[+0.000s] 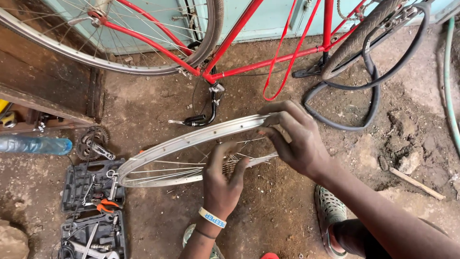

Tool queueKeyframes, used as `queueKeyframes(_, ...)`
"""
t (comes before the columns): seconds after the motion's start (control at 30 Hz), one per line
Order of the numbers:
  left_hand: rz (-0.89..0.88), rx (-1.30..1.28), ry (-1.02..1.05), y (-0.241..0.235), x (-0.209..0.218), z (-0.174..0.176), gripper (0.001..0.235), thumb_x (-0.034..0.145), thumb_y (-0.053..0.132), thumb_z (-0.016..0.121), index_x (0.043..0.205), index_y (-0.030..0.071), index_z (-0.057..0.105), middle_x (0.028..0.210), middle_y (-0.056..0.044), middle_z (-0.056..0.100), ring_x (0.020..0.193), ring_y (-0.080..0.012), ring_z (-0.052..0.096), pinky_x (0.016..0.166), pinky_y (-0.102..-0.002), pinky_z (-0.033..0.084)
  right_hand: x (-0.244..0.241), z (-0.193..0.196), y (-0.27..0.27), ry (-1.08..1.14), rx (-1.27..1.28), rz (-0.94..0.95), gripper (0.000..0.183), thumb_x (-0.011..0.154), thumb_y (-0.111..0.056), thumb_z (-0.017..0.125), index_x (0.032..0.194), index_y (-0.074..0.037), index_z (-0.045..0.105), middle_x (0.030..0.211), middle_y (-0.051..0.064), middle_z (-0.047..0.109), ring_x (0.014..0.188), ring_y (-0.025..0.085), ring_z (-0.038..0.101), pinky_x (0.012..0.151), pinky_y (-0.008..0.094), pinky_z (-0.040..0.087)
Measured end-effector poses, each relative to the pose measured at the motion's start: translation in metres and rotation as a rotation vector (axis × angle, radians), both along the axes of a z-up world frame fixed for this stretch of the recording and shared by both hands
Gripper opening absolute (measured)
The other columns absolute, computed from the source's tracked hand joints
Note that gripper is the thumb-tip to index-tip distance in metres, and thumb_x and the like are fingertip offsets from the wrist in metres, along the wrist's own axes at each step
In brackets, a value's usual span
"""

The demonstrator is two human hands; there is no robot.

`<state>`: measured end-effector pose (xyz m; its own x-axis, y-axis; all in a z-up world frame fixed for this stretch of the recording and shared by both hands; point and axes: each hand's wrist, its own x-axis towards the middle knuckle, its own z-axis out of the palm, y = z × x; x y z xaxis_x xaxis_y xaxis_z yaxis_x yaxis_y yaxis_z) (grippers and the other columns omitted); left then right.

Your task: The person is repairing a bicycle wheel by inserting and tightening spokes into the rim and hub. They use their hands to thread the spokes through the rim holes and secure them to the hub, occasionally rotating the wheel to access different sections. A red bicycle frame and a toolbox are visible in the background.

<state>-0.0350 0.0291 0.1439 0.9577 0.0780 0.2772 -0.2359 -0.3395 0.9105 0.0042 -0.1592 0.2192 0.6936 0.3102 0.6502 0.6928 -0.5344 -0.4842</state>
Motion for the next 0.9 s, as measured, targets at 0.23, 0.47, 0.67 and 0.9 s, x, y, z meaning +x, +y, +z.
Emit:
queueKeyframes(0.23,-0.264,0.101,-0.141,0.016,0.015,0.003,0.019,0.099,0.016,0.063,0.113,0.007,0.073,0.111,-0.011,0.070,0.106,-0.0257,0.068,0.093,-0.036,0.060,-0.015,0.005,0.019,0.050,-0.023,-0.008,0.019,0.102,-0.019,0.059,0.104,0.001,0.059,0.113,0.017,0.065,0.095,0.031,0.062,0.084,0.043,0.052)
queueKeyframes(0.47,-0.327,-0.203,0.091,0.027,0.001,-0.010,0.018,0.104,0.022,0.054,0.102,0.007,0.065,0.091,-0.006,0.070,0.087,-0.0177,0.066,0.080,-0.031,0.051,-0.030,0.019,0.022,0.173,0.035,0.033,0.029,0.094,-0.025,0.070,0.106,-0.001,0.060,0.101,0.012,0.070,0.084,0.023,0.071,0.070,0.033,0.058)
queueKeyframes(0.67,-0.113,-0.460,0.102,0.039,0.006,-0.002,0.057,0.099,0.042,0.060,0.136,0.000,0.061,0.073,0.009,0.031,0.064,-0.0043,0.028,0.059,-0.020,0.021,-0.034,0.007,0.013,0.177,-0.022,0.060,0.031,0.096,-0.026,0.066,0.109,0.002,0.060,0.101,0.014,0.070,0.073,0.023,0.069,0.061,0.034,0.057)
queueKeyframes(0.9,-0.069,-0.417,0.140,0.030,0.004,0.011,0.057,0.093,0.040,0.067,0.134,0.001,0.066,0.072,0.010,0.022,0.064,-0.0053,0.022,0.060,-0.024,0.014,-0.059,0.013,0.018,-0.109,-0.044,0.118,0.023,0.105,-0.013,0.045,0.107,-0.001,0.064,0.108,0.017,0.069,0.082,0.029,0.067,0.066,0.038,0.051)
